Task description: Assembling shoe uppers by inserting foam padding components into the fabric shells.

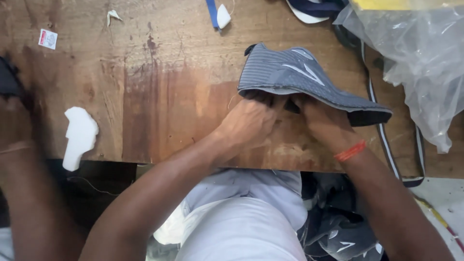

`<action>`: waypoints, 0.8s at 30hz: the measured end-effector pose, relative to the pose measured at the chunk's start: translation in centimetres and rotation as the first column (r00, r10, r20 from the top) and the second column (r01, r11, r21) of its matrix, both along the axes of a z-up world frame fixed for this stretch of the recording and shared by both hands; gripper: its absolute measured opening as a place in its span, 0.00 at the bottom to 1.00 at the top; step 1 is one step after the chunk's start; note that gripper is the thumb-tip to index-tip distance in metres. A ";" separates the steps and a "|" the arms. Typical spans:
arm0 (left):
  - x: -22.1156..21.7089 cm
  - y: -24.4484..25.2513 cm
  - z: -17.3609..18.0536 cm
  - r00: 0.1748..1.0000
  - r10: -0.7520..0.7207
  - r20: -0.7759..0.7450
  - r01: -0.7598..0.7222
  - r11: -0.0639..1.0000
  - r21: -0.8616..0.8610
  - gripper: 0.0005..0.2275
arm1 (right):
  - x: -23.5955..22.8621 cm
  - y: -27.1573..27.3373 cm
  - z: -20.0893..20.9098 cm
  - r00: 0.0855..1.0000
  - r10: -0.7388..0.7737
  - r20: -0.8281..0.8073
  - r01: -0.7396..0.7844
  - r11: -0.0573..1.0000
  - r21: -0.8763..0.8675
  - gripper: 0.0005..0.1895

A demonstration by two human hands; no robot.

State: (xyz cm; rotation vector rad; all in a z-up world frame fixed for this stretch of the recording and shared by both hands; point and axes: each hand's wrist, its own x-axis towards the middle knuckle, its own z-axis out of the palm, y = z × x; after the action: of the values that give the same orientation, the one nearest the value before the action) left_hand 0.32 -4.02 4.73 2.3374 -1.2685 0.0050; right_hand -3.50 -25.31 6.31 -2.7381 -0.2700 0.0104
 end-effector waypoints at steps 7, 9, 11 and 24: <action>0.3 -0.7 -0.3 0.991 -0.009 -0.132 0.043 0.965 0.257 0.35 | -2.5 0.9 1.6 0.977 0.117 -0.177 -0.103 0.991 0.085 0.21; 0.2 -0.9 -0.8 0.995 -0.033 0.089 0.020 0.990 0.142 0.35 | -2.3 0.6 2.2 0.971 0.199 -0.134 -0.185 0.976 0.112 0.23; 0.1 -1.0 0.4 0.999 -0.041 -0.034 0.042 0.999 0.009 0.38 | -1.8 0.6 4.1 0.973 0.227 0.047 -0.229 0.972 0.044 0.18; -1.6 1.1 -2.1 0.951 -0.120 -0.286 0.133 0.991 0.024 0.31 | -0.5 5.4 -2.7 0.999 -0.001 0.050 -0.004 0.995 0.099 0.21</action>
State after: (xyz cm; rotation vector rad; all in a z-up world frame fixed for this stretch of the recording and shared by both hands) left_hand -1.24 -2.88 2.59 2.1900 -1.2785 -0.3900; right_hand -3.96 -19.95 3.62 -2.6420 -0.2793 -0.0690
